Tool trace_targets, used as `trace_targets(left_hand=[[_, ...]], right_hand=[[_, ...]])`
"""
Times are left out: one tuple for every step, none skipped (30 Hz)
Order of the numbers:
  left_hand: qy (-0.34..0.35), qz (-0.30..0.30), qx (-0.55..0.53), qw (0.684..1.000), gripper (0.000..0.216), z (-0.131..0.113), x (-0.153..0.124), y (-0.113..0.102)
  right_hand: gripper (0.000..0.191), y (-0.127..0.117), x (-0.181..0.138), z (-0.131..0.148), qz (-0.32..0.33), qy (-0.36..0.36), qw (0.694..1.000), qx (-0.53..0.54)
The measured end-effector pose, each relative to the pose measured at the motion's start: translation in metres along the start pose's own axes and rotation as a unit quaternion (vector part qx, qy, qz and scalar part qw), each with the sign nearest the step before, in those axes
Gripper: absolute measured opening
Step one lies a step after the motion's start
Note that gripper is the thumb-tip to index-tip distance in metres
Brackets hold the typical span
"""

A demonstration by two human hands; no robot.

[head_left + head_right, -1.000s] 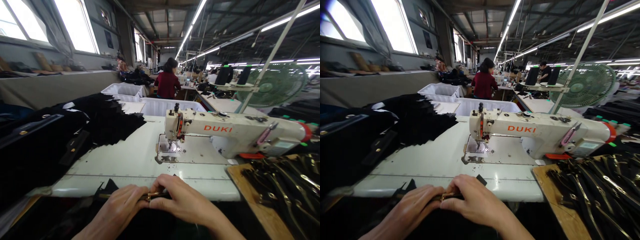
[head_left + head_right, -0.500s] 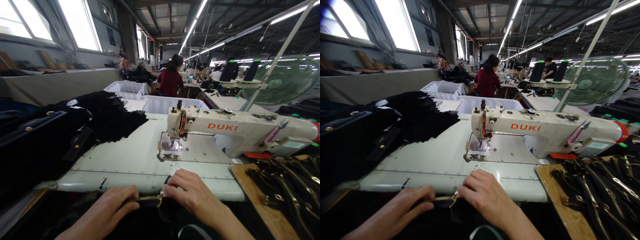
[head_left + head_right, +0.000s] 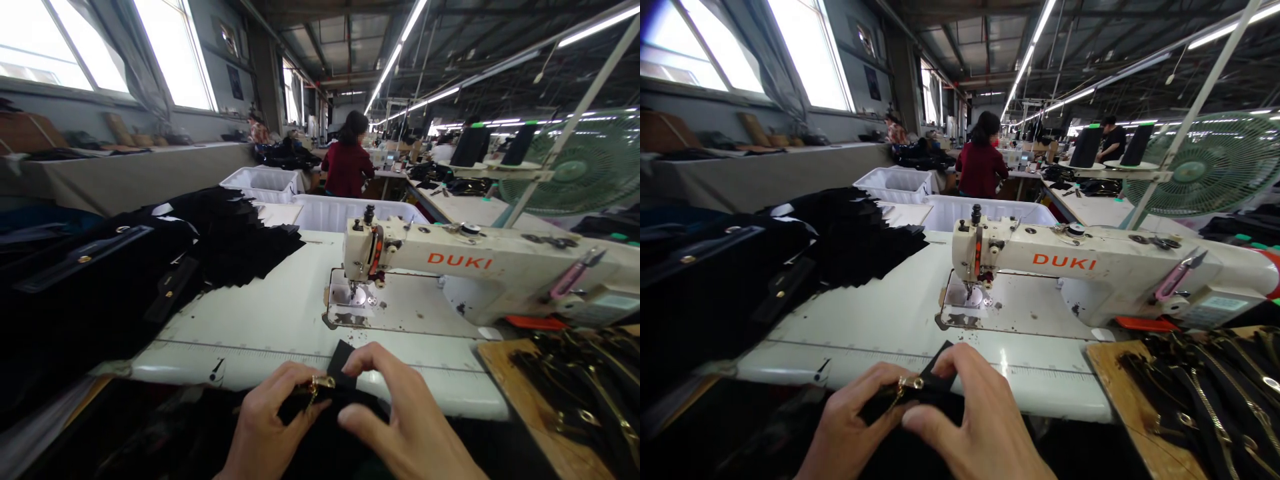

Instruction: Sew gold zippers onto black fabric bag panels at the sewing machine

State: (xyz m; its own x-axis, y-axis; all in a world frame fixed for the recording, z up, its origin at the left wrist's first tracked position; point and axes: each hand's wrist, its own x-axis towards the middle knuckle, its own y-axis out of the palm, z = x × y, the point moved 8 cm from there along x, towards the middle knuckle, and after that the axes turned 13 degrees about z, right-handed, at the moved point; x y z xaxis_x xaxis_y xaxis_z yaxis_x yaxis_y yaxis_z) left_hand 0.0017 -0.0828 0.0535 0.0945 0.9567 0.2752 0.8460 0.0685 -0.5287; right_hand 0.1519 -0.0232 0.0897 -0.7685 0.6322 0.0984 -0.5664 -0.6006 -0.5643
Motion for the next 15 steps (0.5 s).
trace_targets(left_hand=[[0.011,-0.012,0.011,1.000,0.023,-0.002,-0.001,0.000],[0.015,-0.012,0.013,1.000,0.027,-0.002,-0.001,0.002],[0.010,0.002,0.005,1.000,0.030,-0.001,-0.001,0.004],[-0.004,0.035,-0.014,0.999,0.033,0.002,0.001,0.007],[-0.023,0.080,-0.048,0.995,0.036,0.005,0.002,0.011],[-0.040,0.126,-0.094,0.987,0.039,0.007,0.003,0.015],[-0.055,0.165,-0.145,0.974,0.040,0.009,0.003,0.018],[-0.065,0.191,-0.195,0.960,0.038,0.010,0.004,0.019],[-0.072,0.202,-0.236,0.948,0.034,0.010,0.004,0.018],[-0.078,0.197,-0.263,0.941,0.030,0.011,0.004,0.016],[-0.085,0.184,-0.276,0.939,0.027,0.013,0.005,0.013],[-0.091,0.174,-0.277,0.941,0.026,0.014,0.006,0.010],[-0.095,0.168,-0.271,0.943,0.025,0.015,0.006,0.009],[-0.095,0.168,-0.260,0.946,0.026,0.014,0.007,0.009],[-0.091,0.174,-0.247,0.949,0.028,0.013,0.008,0.009]], right_hand=[[0.027,0.006,-0.002,-0.001,0.012,0.003,1.000,-0.027],[0.029,0.012,-0.003,-0.003,0.021,0.002,0.999,-0.045],[0.027,0.017,-0.003,-0.005,0.026,-0.005,0.998,-0.052],[0.024,0.020,-0.003,-0.008,0.026,-0.012,0.998,-0.049],[0.022,0.022,-0.003,-0.011,0.024,-0.018,0.999,-0.041],[0.020,0.023,-0.002,-0.014,0.021,-0.022,0.999,-0.029],[0.019,0.023,-0.002,-0.016,0.014,-0.023,0.999,-0.017],[0.019,0.021,-0.001,-0.018,0.006,-0.022,1.000,-0.006],[0.019,0.019,0.000,-0.019,-0.001,-0.021,1.000,0.006],[0.020,0.017,0.000,-0.019,-0.007,-0.018,1.000,0.017],[0.021,0.016,0.001,-0.019,-0.012,-0.016,0.999,0.029],[0.021,0.015,0.001,-0.018,-0.016,-0.014,0.999,0.038],[0.021,0.015,0.002,-0.016,-0.019,-0.013,0.999,0.045],[0.021,0.015,0.003,-0.015,-0.023,-0.012,0.998,0.051],[0.022,0.014,0.003,-0.014,-0.029,-0.012,0.998,0.055]])
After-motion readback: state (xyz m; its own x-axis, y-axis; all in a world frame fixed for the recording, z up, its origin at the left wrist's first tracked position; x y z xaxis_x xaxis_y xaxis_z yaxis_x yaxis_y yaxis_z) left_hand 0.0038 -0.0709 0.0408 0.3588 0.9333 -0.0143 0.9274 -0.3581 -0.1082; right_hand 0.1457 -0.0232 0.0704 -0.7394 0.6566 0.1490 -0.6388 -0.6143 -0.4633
